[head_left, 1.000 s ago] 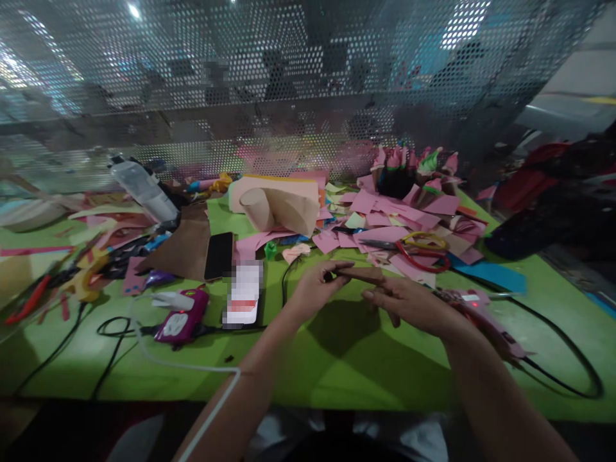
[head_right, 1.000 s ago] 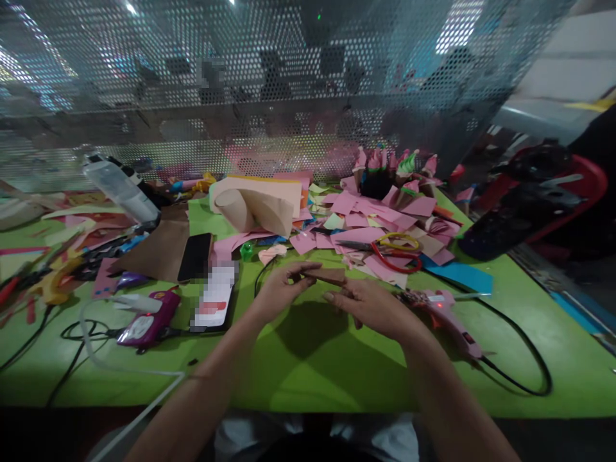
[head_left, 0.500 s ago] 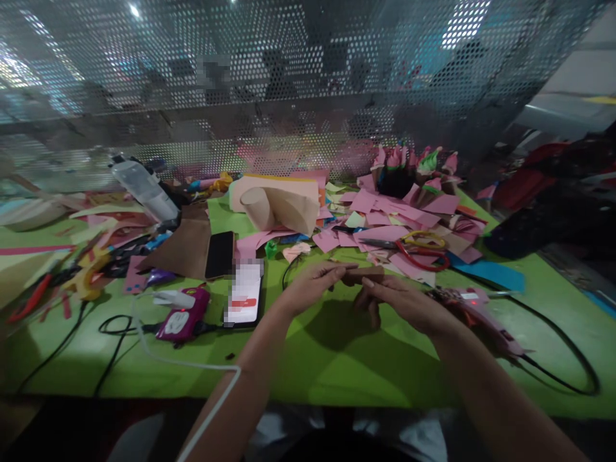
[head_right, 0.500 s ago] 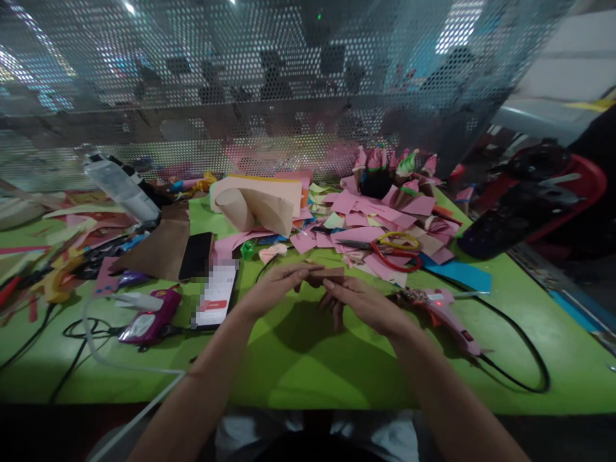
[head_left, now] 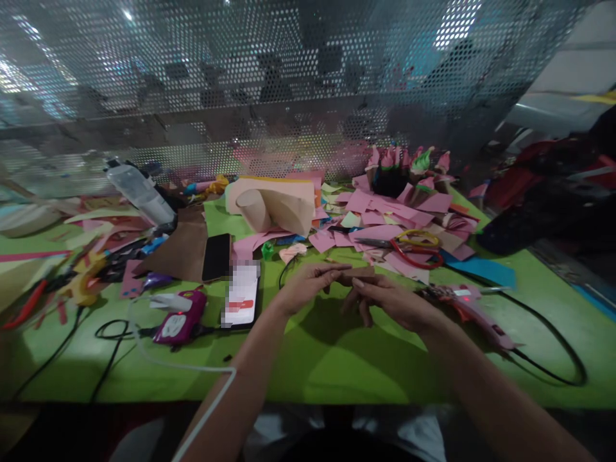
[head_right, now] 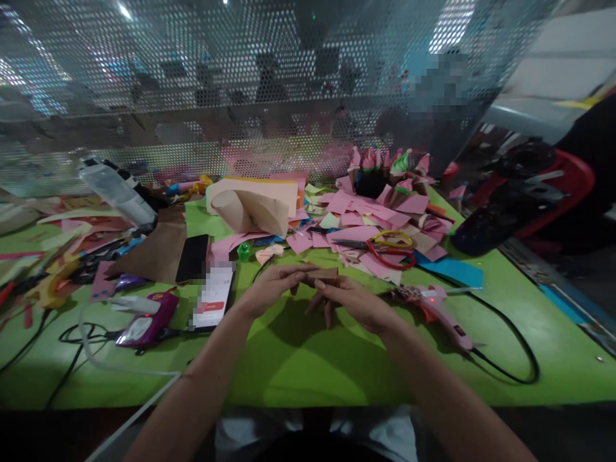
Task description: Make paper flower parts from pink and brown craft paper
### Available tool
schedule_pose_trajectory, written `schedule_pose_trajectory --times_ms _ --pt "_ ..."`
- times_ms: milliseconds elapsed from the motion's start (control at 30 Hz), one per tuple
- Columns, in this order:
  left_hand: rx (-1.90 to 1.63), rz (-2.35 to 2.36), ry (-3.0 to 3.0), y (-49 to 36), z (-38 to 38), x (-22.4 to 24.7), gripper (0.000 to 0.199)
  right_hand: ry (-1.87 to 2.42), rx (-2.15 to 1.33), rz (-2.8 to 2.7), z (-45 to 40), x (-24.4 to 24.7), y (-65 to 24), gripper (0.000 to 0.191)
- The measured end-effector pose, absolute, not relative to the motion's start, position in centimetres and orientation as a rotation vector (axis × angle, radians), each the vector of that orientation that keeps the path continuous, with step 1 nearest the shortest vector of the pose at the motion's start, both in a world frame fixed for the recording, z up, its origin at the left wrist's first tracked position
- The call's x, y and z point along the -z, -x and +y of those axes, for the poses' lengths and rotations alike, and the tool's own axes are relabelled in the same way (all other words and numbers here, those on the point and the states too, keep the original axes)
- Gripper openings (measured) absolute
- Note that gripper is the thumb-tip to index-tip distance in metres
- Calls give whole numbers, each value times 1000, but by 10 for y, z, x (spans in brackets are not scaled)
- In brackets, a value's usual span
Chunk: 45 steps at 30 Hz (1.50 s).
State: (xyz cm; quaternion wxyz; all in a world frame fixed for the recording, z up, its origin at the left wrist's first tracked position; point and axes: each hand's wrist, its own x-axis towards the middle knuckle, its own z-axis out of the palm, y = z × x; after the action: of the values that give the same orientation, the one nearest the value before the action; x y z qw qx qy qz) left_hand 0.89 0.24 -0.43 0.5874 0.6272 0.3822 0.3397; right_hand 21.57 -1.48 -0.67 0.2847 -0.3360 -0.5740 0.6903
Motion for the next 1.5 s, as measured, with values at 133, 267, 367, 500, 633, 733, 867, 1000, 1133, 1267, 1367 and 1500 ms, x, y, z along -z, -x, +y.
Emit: schedule_pose_trajectory --times_ms 133,267,367,500,633,733,867,1000,1133,1267,1367,1500 --pt "-817 891 -1410 -10 3 8 43 927 -1765 -1588 -14 7 -216 55" --pt "-853 880 -1332 -11 2 11 42 984 -1595 -1683 -14 5 -212 51" --pt "-865 856 -1287 -11 1 10 45 986 -1514 -1678 -13 5 -211 48" --pt "-858 829 -1276 -9 1 7 49 970 -1516 -1639 -12 3 -214 48" --pt "-867 883 -1338 -12 4 7 42 972 -1501 -1614 -12 0 -215 46" --pt "-888 923 -1367 -15 4 8 39 970 -1506 -1597 -12 0 -213 47" --pt "-905 946 -1374 -16 3 7 41 983 -1508 -1587 -11 0 -212 45" --pt "-880 943 -1393 -15 4 6 40 973 -1509 -1589 -11 -3 -214 45" --pt "-888 998 -1407 -13 5 5 38 999 -1487 -1571 -11 -7 -216 44" --pt "-918 1037 -1417 -13 4 4 36 1009 -1478 -1578 -11 -9 -217 46" --pt "-920 1034 -1389 -13 4 5 31 1015 -1473 -1571 -11 -9 -217 45" --pt "-916 999 -1318 -14 4 7 30 1038 -1473 -1559 -11 -7 -218 45"
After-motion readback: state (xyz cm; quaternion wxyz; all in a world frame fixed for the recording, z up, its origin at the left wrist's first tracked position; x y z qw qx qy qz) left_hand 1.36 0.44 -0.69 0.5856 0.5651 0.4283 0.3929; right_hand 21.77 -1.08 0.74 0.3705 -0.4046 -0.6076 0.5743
